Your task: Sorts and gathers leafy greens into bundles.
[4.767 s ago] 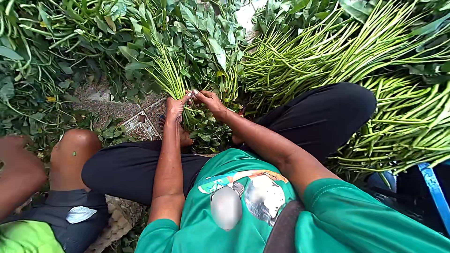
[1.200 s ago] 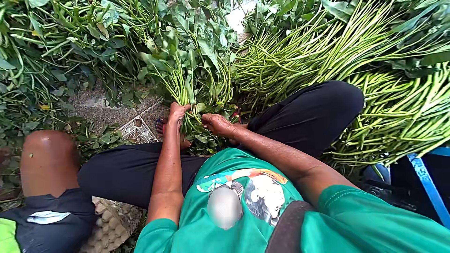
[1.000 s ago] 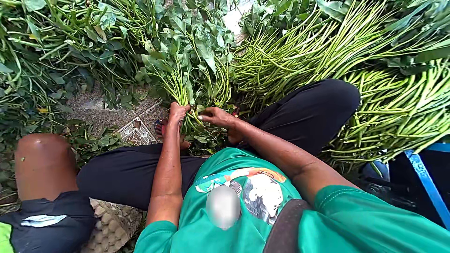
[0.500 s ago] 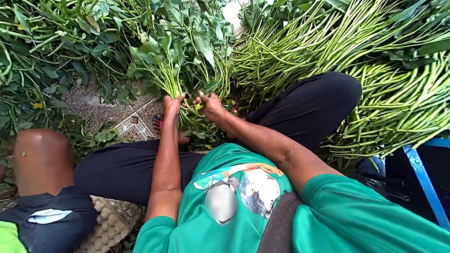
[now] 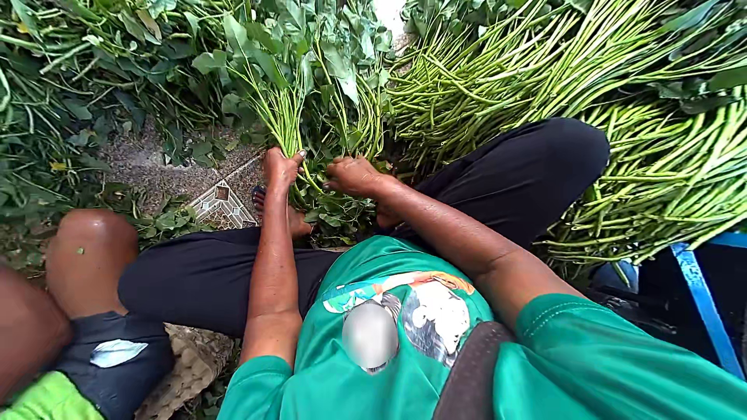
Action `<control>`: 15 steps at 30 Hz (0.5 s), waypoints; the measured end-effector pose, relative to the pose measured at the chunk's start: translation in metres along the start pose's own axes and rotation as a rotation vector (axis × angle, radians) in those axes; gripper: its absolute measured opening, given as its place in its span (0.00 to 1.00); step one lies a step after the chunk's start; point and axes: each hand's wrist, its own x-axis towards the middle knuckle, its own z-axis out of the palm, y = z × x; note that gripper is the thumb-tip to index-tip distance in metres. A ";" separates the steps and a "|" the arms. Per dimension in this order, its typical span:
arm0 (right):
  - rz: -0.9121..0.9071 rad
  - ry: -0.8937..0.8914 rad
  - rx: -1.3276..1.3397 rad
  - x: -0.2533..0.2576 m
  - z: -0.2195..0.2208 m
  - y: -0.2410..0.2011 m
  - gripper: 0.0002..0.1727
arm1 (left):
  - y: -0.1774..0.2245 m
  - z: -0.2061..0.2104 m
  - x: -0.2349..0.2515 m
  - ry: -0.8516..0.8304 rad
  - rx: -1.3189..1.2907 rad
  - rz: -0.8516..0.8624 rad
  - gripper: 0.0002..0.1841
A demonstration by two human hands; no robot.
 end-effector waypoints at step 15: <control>0.413 0.358 0.314 0.082 -0.004 0.076 0.27 | 0.014 -0.006 -0.023 -0.265 -0.636 -0.030 0.12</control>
